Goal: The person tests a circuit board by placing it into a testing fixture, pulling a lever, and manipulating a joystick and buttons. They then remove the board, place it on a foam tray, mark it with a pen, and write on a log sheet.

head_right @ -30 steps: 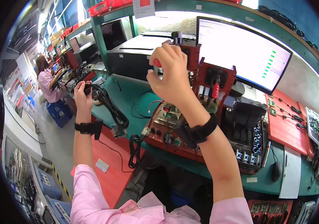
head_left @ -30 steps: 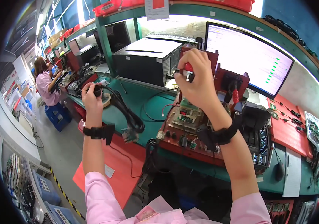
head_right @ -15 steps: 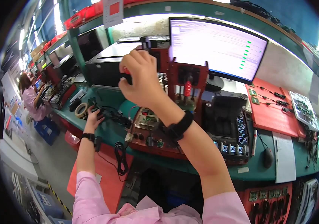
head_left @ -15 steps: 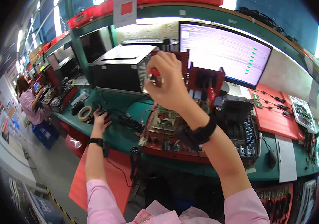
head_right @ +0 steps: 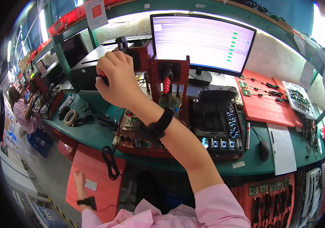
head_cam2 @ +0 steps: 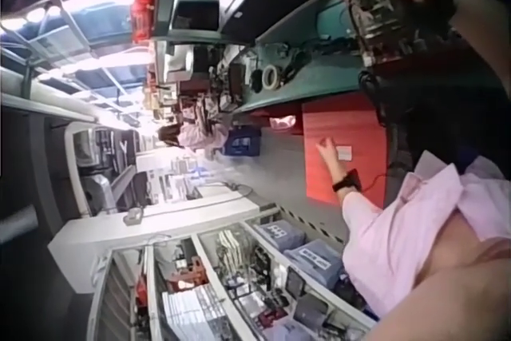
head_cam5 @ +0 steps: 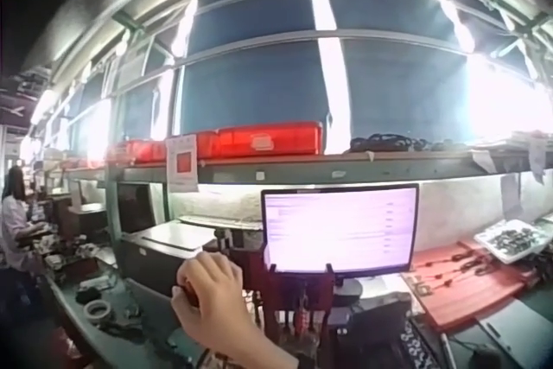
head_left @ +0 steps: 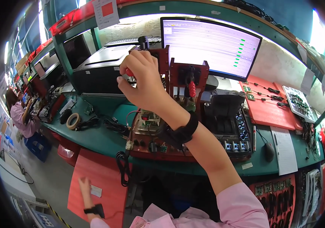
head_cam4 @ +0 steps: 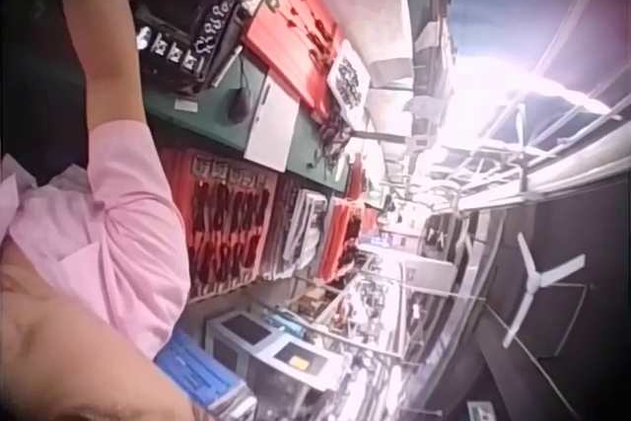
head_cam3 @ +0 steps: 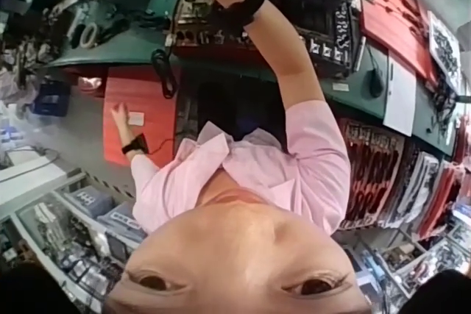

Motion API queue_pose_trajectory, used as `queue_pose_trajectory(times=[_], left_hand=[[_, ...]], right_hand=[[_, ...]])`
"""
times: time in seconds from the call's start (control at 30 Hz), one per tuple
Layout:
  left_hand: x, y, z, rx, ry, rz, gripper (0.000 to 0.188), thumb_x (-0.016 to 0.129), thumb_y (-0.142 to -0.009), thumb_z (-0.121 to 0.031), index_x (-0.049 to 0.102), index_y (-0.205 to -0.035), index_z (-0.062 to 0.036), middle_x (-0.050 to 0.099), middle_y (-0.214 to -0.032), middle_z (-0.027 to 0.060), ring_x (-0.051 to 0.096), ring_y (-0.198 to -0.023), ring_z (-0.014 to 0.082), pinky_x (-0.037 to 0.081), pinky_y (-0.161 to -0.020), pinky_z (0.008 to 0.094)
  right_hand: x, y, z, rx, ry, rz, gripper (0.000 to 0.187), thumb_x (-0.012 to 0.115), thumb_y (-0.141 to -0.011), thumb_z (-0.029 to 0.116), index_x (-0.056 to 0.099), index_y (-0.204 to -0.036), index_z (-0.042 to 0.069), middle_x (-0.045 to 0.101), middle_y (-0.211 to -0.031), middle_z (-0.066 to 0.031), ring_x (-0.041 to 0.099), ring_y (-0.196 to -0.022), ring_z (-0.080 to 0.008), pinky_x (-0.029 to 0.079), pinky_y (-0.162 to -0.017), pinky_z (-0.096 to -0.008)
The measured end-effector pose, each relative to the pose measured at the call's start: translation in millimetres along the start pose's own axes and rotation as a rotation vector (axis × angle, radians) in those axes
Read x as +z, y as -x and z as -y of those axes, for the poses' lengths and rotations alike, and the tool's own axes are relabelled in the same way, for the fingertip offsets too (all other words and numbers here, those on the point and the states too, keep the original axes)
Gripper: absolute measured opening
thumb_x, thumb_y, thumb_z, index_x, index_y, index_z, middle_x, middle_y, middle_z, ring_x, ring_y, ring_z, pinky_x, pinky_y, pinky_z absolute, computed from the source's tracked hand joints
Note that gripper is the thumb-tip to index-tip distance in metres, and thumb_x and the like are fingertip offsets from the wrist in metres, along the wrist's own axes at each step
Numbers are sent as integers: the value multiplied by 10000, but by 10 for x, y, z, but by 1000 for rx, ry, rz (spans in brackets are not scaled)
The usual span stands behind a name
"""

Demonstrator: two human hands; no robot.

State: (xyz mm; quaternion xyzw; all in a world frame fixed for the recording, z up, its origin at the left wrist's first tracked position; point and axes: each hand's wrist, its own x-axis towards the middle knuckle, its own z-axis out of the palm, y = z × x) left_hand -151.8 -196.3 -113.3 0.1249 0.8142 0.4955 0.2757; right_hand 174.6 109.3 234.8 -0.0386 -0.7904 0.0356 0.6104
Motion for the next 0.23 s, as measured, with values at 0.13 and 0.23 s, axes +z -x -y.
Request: queue_pose_trajectory(times=[0.13,0.23], left_hand=[[-377,568,1257,-173,-562,-407,805,685,-735,-153,232,-1384,-10,393,-1380,199,422,-1247,311,349,-1016,423],[-984,925,2589,68,-270,-824,830,666,-776,-227,183,-1437,-88,311,-1468,135,329,-1319,364,217,-1107,437]], right_hand=[[75,-66,106,-19,9,-37,228,664,-661,36,497,-800,106,457,-778,-48,452,-828,-261,323,-778,-381],[152,-186,276,9,-58,-51,214,656,-662,40,512,-804,111,479,-793,-54,462,-849,-263,324,-781,-377]])
